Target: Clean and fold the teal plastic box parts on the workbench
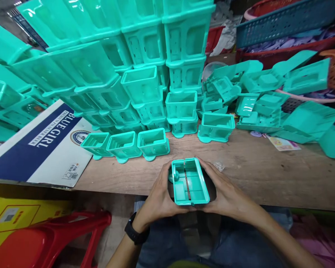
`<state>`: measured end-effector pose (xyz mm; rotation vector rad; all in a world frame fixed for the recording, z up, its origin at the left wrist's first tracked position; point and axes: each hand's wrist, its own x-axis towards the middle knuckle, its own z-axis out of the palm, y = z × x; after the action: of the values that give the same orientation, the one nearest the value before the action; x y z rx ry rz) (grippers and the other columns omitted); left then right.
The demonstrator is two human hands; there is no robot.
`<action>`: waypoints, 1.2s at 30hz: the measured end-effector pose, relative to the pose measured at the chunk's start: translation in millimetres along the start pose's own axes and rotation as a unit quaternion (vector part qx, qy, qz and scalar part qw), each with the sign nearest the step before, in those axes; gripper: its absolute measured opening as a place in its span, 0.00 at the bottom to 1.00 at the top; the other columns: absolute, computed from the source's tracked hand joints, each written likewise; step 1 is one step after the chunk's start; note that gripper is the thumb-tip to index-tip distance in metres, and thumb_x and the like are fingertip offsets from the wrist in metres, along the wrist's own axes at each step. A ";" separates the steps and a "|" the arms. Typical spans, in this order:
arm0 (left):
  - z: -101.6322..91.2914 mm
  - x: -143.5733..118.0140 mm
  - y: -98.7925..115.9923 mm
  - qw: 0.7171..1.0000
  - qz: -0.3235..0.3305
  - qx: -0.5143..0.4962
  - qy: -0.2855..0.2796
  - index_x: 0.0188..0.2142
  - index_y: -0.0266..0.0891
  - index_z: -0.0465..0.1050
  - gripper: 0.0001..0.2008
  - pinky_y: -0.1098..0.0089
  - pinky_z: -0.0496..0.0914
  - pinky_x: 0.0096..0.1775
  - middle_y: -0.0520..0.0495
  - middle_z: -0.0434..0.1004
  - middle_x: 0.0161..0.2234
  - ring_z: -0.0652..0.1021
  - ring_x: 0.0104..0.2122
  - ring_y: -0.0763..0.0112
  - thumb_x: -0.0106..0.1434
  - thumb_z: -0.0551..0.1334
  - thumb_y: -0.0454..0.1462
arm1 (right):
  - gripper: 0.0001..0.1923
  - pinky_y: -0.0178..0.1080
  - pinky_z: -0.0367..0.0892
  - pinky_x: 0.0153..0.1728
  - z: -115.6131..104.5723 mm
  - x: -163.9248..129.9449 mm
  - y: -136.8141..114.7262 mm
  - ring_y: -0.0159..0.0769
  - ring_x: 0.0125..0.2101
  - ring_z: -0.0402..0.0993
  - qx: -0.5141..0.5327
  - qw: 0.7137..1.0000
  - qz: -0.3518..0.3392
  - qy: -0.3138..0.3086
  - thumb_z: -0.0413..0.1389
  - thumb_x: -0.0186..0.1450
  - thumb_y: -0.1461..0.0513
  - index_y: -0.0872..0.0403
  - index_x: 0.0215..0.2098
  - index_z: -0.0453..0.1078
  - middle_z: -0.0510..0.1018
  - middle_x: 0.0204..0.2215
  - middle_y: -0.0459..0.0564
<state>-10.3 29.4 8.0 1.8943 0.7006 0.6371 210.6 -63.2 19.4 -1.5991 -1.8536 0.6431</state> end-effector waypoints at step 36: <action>-5.8 6.1 9.9 1.000 0.010 0.024 0.009 0.63 0.43 0.56 0.55 0.50 0.70 0.59 0.39 0.70 0.59 0.73 0.58 0.46 0.42 0.80 0.51 | 0.65 0.53 0.70 0.62 -14.5 8.1 2.8 0.56 0.66 0.62 -0.014 0.993 -0.114 -0.009 0.74 0.56 0.58 0.41 0.75 0.32 0.62 0.68 0.57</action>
<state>-8.1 33.7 20.0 1.9443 0.7158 0.6551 222.1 -55.1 28.6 -1.3752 -2.0288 0.5348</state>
